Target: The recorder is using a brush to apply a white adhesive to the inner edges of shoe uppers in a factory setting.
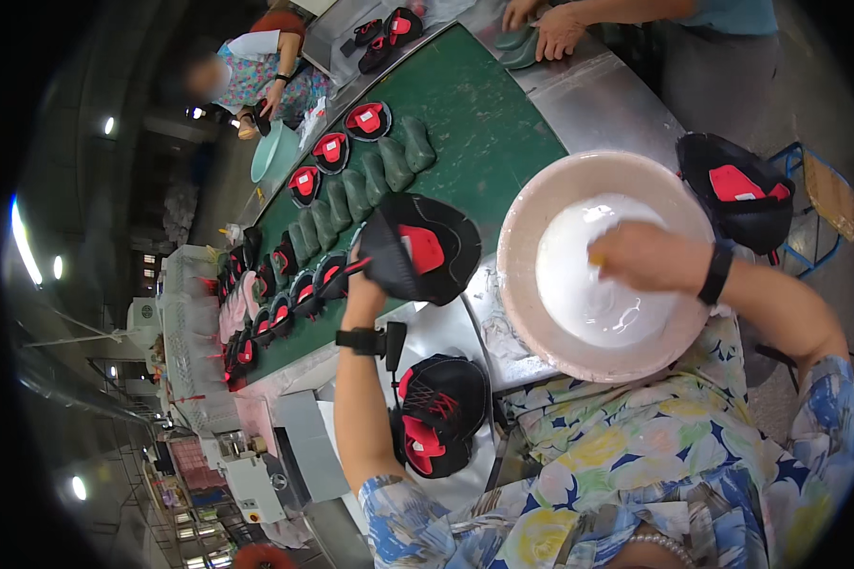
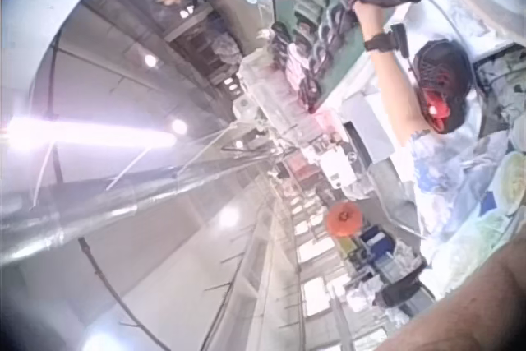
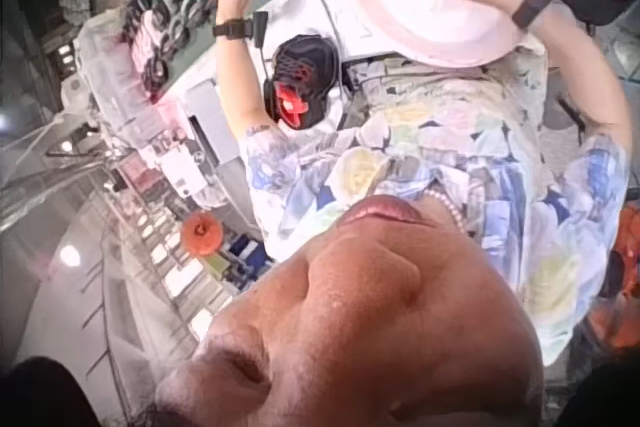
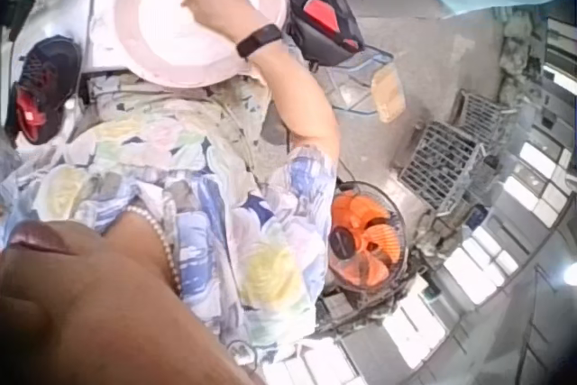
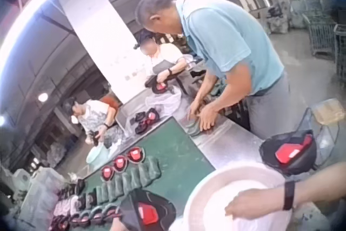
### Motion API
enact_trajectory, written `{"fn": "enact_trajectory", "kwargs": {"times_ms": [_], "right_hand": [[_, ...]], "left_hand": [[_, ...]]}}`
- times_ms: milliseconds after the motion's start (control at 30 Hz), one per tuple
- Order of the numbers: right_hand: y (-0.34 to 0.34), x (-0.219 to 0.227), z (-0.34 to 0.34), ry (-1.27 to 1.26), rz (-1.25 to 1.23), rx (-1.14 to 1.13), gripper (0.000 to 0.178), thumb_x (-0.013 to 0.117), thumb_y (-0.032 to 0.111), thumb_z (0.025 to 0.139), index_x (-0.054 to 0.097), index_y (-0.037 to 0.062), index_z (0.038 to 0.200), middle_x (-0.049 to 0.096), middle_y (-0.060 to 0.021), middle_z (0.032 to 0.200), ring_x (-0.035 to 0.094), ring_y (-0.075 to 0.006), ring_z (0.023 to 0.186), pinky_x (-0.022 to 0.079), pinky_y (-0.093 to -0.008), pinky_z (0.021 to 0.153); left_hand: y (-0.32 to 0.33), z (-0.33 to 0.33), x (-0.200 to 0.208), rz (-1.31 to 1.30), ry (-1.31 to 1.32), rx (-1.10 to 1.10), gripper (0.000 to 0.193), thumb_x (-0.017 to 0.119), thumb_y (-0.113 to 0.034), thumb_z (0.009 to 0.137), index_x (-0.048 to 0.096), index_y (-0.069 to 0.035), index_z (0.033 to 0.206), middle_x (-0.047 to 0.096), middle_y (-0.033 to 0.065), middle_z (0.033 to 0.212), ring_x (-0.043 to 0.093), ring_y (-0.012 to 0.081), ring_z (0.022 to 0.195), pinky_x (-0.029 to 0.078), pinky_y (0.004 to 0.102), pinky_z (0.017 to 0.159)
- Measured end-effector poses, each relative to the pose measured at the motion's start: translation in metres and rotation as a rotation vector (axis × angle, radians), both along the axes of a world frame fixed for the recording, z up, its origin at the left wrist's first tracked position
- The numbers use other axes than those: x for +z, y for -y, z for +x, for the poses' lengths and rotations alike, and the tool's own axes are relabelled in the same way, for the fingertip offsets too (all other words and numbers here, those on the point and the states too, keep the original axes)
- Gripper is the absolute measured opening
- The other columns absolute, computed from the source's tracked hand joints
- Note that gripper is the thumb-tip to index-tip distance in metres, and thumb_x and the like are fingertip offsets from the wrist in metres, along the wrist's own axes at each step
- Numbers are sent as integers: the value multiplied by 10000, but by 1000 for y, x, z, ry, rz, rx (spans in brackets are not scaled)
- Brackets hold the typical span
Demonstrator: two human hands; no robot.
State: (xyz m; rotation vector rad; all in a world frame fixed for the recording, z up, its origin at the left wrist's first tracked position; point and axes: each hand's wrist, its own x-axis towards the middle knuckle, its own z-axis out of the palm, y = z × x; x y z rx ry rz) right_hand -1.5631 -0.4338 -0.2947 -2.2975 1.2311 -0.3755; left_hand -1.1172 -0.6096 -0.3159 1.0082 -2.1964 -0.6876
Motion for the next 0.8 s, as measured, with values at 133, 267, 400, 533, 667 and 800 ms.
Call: {"fn": "enact_trajectory", "kwargs": {"times_ms": [133, 267, 400, 533, 667, 800], "right_hand": [[5, 46, -40, 450, -183, -269, 192, 715, 185, 888, 627, 19, 928, 659, -129, 811, 654, -302, 758, 502, -379, 714], [11, 82, -32, 587, -207, -301, 194, 708, 192, 904, 623, 19, 928, 657, -126, 816, 656, -268, 749, 505, -358, 705], [7, 85, -24, 659, -339, -261, 284, 707, 236, 893, 599, -23, 938, 653, -193, 798, 648, -341, 718, 497, -406, 672], [-10, 81, -26, 733, -274, -541, 322, 719, 252, 875, 602, -44, 917, 649, -215, 749, 660, -349, 689, 498, -419, 654], [-21, 61, -16, 804, -178, -658, 371, 732, 284, 865, 636, -74, 881, 675, -223, 754, 667, -356, 688, 520, -394, 658], [-31, 55, -4, 916, 19, -681, 369, 726, 284, 879, 655, -77, 888, 687, -168, 733, 672, -228, 623, 524, -335, 598]], "left_hand": [[-17, 5, 25, 1010, -608, 23, 379, 480, -263, 1036, 544, -73, 1357, 665, 90, 1208, 660, 262, 1093, 544, 424, 986], [-53, -73, 47, 714, -327, -15, 370, 526, -198, 1016, 539, -58, 1358, 647, 93, 1248, 646, 245, 1112, 530, 411, 997], [-72, -136, 39, 519, -279, -3, 381, 531, -182, 1011, 525, -53, 1370, 637, 99, 1263, 638, 246, 1121, 513, 402, 1010], [-89, -168, 39, 304, -258, 63, 393, 535, -165, 1007, 511, -47, 1381, 626, 105, 1279, 629, 246, 1130, 496, 394, 1024], [-104, -196, 39, 92, -241, 121, 407, 540, -148, 1003, 497, -41, 1393, 615, 111, 1294, 621, 247, 1139, 479, 385, 1037], [-117, -202, 45, -112, -234, 189, 422, 545, -132, 998, 484, -35, 1404, 604, 118, 1309, 612, 248, 1148, 462, 377, 1051]]}}
